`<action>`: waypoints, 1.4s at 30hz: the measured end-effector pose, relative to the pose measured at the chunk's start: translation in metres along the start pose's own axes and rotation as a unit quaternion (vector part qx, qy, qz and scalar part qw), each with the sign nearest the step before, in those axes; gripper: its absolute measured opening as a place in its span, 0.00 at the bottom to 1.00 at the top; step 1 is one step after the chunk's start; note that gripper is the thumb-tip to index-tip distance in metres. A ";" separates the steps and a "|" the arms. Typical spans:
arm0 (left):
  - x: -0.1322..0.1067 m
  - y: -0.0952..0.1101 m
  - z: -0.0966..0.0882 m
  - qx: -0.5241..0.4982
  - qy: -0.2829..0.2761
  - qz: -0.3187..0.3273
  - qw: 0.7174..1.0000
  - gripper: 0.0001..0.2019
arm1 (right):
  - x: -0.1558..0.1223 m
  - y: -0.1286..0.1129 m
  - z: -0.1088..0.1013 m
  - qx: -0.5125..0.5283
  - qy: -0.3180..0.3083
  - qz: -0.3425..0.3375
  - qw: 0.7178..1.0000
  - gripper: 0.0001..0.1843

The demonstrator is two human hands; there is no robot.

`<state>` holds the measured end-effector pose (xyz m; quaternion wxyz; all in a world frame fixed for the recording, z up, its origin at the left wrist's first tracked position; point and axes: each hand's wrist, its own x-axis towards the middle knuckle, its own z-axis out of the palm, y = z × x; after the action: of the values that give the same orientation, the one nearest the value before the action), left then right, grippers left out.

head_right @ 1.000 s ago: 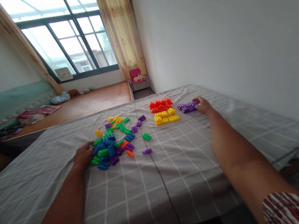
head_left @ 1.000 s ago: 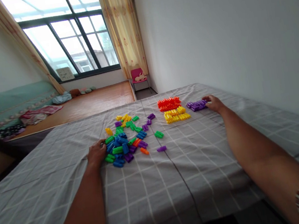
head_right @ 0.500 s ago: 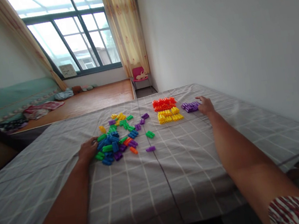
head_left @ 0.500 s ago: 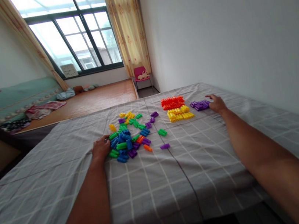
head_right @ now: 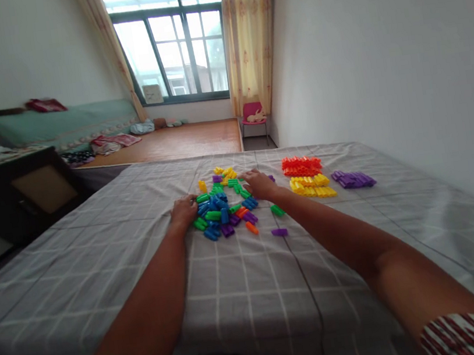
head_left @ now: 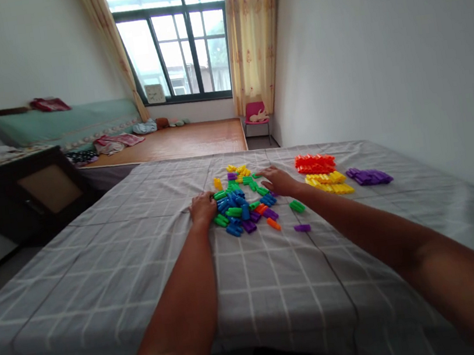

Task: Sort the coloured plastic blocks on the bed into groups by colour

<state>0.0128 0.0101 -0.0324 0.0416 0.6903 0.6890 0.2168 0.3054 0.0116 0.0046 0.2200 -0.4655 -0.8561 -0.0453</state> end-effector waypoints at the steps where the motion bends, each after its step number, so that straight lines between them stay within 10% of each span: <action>1: -0.001 0.001 0.000 -0.003 0.000 -0.001 1.000 0.19 | 0.020 -0.010 0.009 0.000 -0.014 0.004 1.000 0.22; 10: -0.005 0.003 0.002 -0.025 0.004 -0.010 1.000 0.18 | 0.119 -0.034 0.071 0.008 -0.063 0.122 0.991 0.18; 15: -0.004 0.003 0.002 -0.027 0.003 -0.007 1.000 0.18 | 0.107 -0.016 0.067 0.152 -0.011 0.163 0.975 0.12; 20: 0.000 0.002 0.001 -0.010 0.000 -0.003 1.000 0.19 | 0.071 0.007 0.034 0.478 0.040 0.132 0.867 0.15; 26: 0.005 -0.003 0.003 0.004 0.001 0.009 1.000 0.19 | 0.027 0.018 0.006 0.534 0.065 0.153 0.829 0.21; 31: 0.006 -0.006 0.002 -0.027 0.017 0.014 0.999 0.18 | 0.017 0.014 0.011 0.509 0.086 0.151 0.843 0.17; 36: 0.008 0.007 -0.012 -0.184 0.171 0.073 0.965 0.20 | 0.024 -0.017 0.015 0.406 0.090 0.093 0.905 0.11; 42: -0.004 0.038 -0.007 -0.247 0.031 0.180 0.952 0.25 | 0.033 -0.066 0.010 0.276 0.073 0.032 0.958 0.09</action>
<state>0.0458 0.0024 -0.0135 0.1501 0.7641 0.4790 0.4051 0.2329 0.0030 0.0180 0.4035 -0.4094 -0.8012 0.1663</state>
